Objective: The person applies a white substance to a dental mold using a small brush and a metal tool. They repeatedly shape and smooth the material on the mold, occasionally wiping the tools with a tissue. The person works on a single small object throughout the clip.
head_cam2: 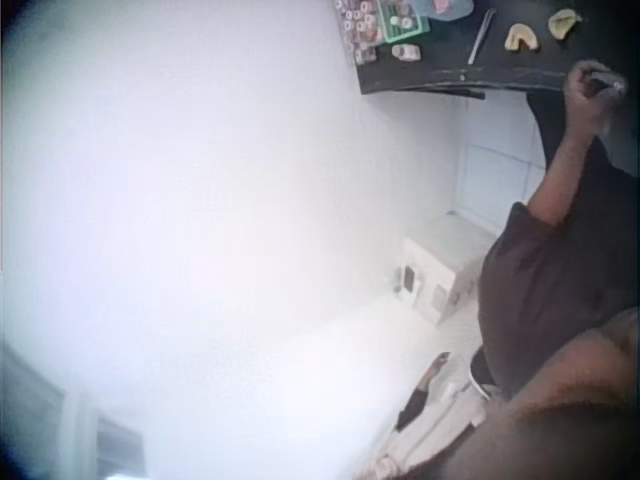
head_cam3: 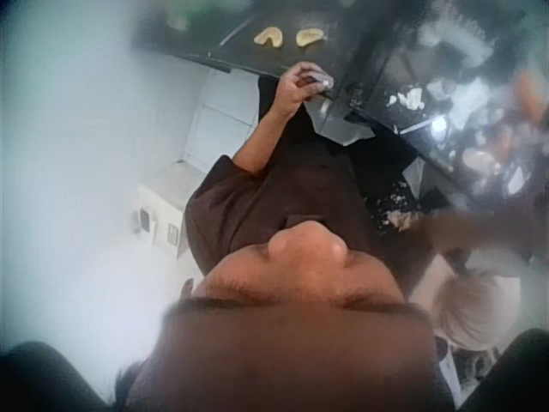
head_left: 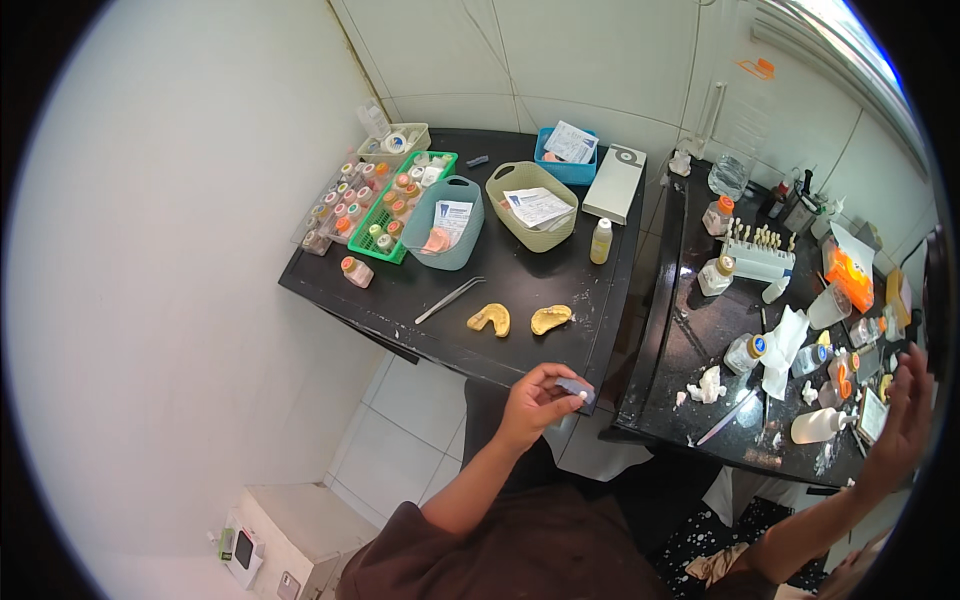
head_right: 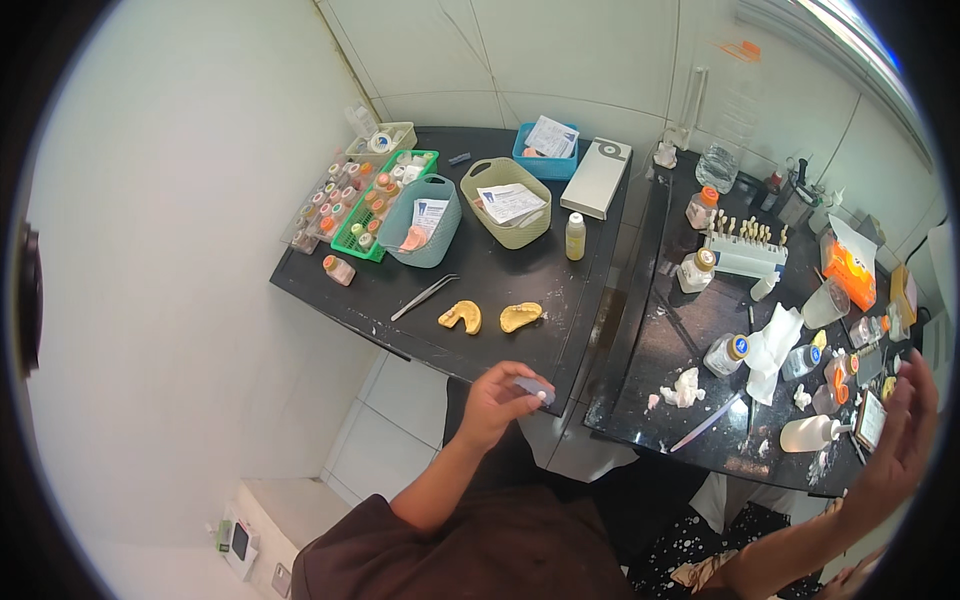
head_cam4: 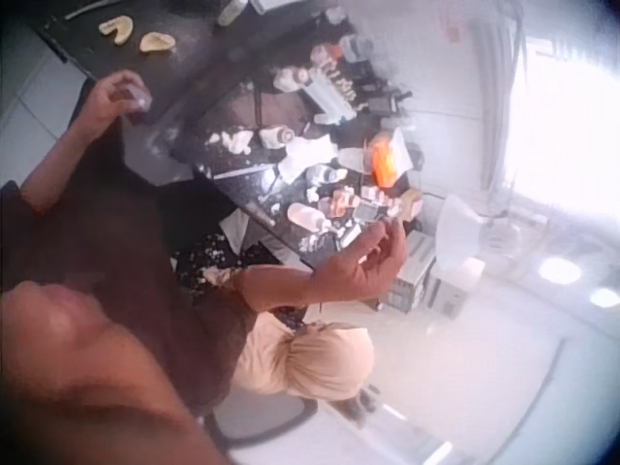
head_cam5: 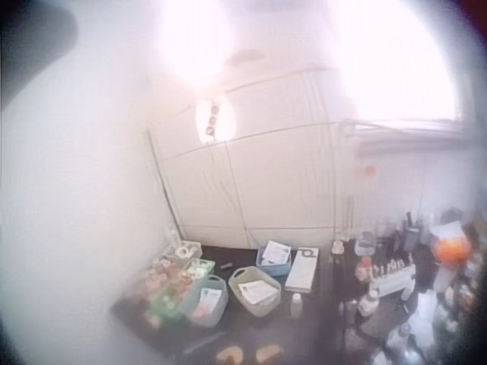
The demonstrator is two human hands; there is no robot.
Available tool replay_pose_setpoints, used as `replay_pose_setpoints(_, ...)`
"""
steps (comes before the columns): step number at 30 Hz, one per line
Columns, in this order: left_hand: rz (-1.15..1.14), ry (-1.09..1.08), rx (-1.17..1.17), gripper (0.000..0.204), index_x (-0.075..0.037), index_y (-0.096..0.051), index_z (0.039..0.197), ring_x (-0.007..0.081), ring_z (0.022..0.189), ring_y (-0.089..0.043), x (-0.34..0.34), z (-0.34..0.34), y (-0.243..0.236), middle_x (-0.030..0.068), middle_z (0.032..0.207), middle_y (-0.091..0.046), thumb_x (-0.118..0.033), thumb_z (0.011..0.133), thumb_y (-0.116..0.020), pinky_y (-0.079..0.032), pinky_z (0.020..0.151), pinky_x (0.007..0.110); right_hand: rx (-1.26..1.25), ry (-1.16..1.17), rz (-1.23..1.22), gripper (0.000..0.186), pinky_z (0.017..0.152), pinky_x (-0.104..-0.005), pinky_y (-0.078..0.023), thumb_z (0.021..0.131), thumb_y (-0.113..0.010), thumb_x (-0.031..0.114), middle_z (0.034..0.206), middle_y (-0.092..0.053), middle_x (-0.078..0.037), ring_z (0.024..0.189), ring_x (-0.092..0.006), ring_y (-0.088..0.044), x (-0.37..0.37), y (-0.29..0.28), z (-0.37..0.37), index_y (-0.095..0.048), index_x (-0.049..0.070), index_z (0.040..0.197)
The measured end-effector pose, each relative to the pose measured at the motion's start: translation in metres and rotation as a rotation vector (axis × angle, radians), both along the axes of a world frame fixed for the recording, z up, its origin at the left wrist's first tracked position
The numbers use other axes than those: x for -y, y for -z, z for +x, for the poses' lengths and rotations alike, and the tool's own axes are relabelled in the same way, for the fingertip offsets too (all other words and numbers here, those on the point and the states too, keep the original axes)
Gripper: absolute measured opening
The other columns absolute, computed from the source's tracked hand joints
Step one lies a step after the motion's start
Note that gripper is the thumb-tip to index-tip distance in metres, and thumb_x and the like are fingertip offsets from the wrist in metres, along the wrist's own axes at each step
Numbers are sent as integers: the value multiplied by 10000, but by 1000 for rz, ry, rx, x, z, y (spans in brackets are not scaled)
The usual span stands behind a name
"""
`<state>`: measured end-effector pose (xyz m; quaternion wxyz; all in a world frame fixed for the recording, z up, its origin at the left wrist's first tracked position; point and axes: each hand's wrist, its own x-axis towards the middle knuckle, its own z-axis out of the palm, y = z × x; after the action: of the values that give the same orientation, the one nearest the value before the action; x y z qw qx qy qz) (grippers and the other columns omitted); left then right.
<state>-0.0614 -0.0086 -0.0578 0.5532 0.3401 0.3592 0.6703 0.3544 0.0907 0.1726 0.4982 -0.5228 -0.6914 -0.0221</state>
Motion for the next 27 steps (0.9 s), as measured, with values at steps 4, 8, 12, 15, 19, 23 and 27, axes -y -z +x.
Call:
replay_pose_setpoints(4,-25,-126,34,312,-16,-572,1106,205,1016,-660,10,-20,10,140,1084,-677,35,840,-727,-528,920,334,41,-101,115,276,799,-237,-462,982,-573,75,1073,-662,-78,883,-113,-576,6,-23,-77,-636,-8,1238)
replay_pose_setpoints(8,0,-244,76,347,-25,-544,1140,245,916,-653,18,-37,29,175,1009,-657,61,835,-687,-538,863,381,-76,-147,209,317,819,-230,-456,966,-591,59,1158,-652,-109,999,-136,-599,12,-30,-108,-591,-40,1267)
replay_pose_setpoints(12,59,-170,98,346,-24,-554,1120,235,935,-647,14,-39,23,177,1022,-661,106,822,-673,-530,877,373,-73,-49,333,318,823,-296,-477,900,-674,114,1159,-676,-144,1010,-202,-629,24,-25,-104,-644,-10,1191)
replay_pose_setpoints(15,78,-121,82,361,-27,-552,1128,240,930,-646,4,-31,17,181,1017,-659,108,816,-673,-529,878,378,125,43,396,288,829,-301,-474,888,-675,116,1155,-677,-158,1015,-215,-628,45,-22,-77,-662,-21,1141)
replay_pose_setpoints(19,106,-111,39,363,-34,-533,1148,227,913,-629,-10,-22,17,152,1006,-645,51,834,-693,-534,851,384,-68,39,353,187,783,-331,-499,871,-664,114,1055,-704,-151,921,-231,-648,73,8,-68,-698,-9,1008)
replay_pose_setpoints(23,120,-53,52,366,-35,-518,1161,222,920,-620,-22,-1,11,146,1014,-634,45,845,-684,-530,856,380,23,79,122,97,813,-343,-523,808,-714,106,969,-718,-121,896,-242,-674,102,36,-57,-725,42,880)
replay_pose_setpoints(27,158,-31,-47,344,-37,-513,1158,205,892,-607,-24,1,1,147,1005,-624,43,861,-666,-528,827,354,-42,-61,52,151,905,-386,-517,795,-740,131,995,-716,-128,1018,-301,-667,88,98,-55,-732,43,916)
